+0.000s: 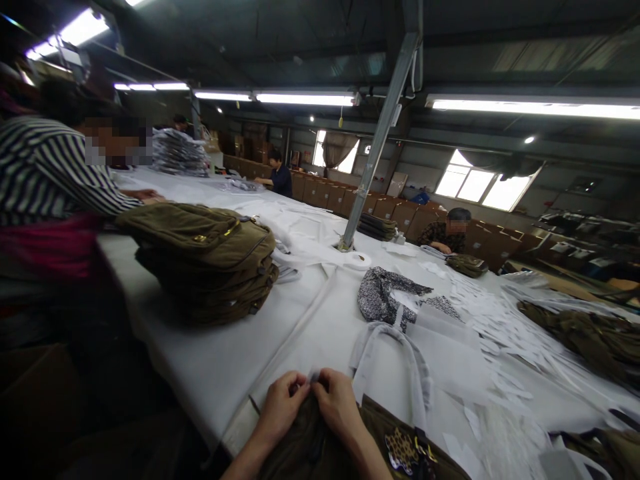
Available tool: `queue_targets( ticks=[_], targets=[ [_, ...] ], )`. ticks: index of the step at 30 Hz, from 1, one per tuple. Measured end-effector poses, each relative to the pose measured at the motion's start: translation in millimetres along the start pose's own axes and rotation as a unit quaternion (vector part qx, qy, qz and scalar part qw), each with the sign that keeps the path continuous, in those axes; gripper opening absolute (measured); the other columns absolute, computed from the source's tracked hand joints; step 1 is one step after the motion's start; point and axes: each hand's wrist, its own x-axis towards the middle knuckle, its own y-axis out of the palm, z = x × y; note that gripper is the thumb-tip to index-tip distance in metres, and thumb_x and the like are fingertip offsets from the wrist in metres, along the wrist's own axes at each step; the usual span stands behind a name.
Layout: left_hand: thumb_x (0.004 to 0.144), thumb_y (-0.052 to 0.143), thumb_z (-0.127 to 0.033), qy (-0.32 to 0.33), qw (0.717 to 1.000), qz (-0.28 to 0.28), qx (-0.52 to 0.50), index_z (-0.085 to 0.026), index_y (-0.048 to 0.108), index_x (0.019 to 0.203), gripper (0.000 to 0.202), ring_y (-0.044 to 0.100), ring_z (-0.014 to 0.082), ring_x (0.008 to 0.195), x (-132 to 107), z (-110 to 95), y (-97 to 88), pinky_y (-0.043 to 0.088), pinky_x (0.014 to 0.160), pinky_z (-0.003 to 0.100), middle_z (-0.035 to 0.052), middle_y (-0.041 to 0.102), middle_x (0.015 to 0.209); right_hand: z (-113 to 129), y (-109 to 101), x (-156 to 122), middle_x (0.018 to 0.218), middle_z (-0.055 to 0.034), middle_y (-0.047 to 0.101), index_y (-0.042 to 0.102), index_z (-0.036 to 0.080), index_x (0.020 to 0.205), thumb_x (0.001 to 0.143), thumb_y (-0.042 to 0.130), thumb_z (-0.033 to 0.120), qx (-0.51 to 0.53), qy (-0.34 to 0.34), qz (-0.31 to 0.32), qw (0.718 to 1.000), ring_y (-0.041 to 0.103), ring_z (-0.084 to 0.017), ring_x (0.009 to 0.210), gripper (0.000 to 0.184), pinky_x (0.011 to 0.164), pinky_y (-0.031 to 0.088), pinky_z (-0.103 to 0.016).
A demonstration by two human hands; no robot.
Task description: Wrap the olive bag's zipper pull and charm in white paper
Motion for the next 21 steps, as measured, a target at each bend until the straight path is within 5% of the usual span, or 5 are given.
queue_targets(
  ticks=[5, 9, 15, 21],
  targets=[
    [0.076, 0.049, -0.026, 0.001, 1.000, 0.014, -0.010, -0.017, 0.064, 0.080, 0.018, 0.060, 0.0156, 0.070, 1, -1, 0.0, 0.043, 0.067, 0.024, 0.0028, 0.067, 0.075, -2, 3, 0, 0.053, 0.0040, 0.048, 0.046, 0.017, 0.055, 0.071, 0.045, 0.019, 0.005, -0.007, -0.016, 1.000, 0.044, -0.011, 0.056, 0.016, 0.052, 0.028, -0.021],
    [0.075, 0.051, -0.026, 0.005, 1.000, 0.023, -0.004, -0.018, 0.064, 0.071, 0.016, 0.060, 0.0155, 0.066, -1, -4, -0.1, 0.042, 0.063, 0.023, 0.0017, 0.067, 0.069, 1, 2, 0, 0.053, 0.0031, 0.051, 0.051, 0.016, 0.054, 0.069, 0.046, 0.020, 0.028, 0.013, -0.031, 0.999, 0.046, -0.012, 0.057, 0.016, 0.054, 0.029, -0.022],
    [0.081, 0.046, -0.024, 0.002, 0.998, -0.053, 0.043, -0.020, 0.066, 0.079, 0.021, 0.062, 0.0175, 0.075, -10, -5, 9.5, 0.043, 0.070, 0.026, 0.0038, 0.068, 0.078, 6, 7, 5, 0.044, 0.0042, 0.045, 0.052, 0.016, 0.046, 0.062, 0.049, 0.019, 0.051, 0.069, -0.052, 0.995, 0.043, -0.011, 0.050, 0.016, 0.049, 0.028, -0.022],
    [0.086, 0.035, -0.015, 0.114, 0.974, -0.030, 0.195, -0.018, 0.064, 0.085, 0.030, 0.055, 0.0208, 0.081, -27, -5, 13.7, 0.042, 0.075, 0.033, 0.0077, 0.061, 0.081, -4, 22, 8, 0.039, 0.0048, 0.044, 0.048, 0.018, 0.045, 0.057, 0.046, 0.021, 0.155, 0.178, -0.046, 0.971, 0.043, -0.010, 0.037, 0.013, 0.040, 0.032, -0.021]
  ],
)
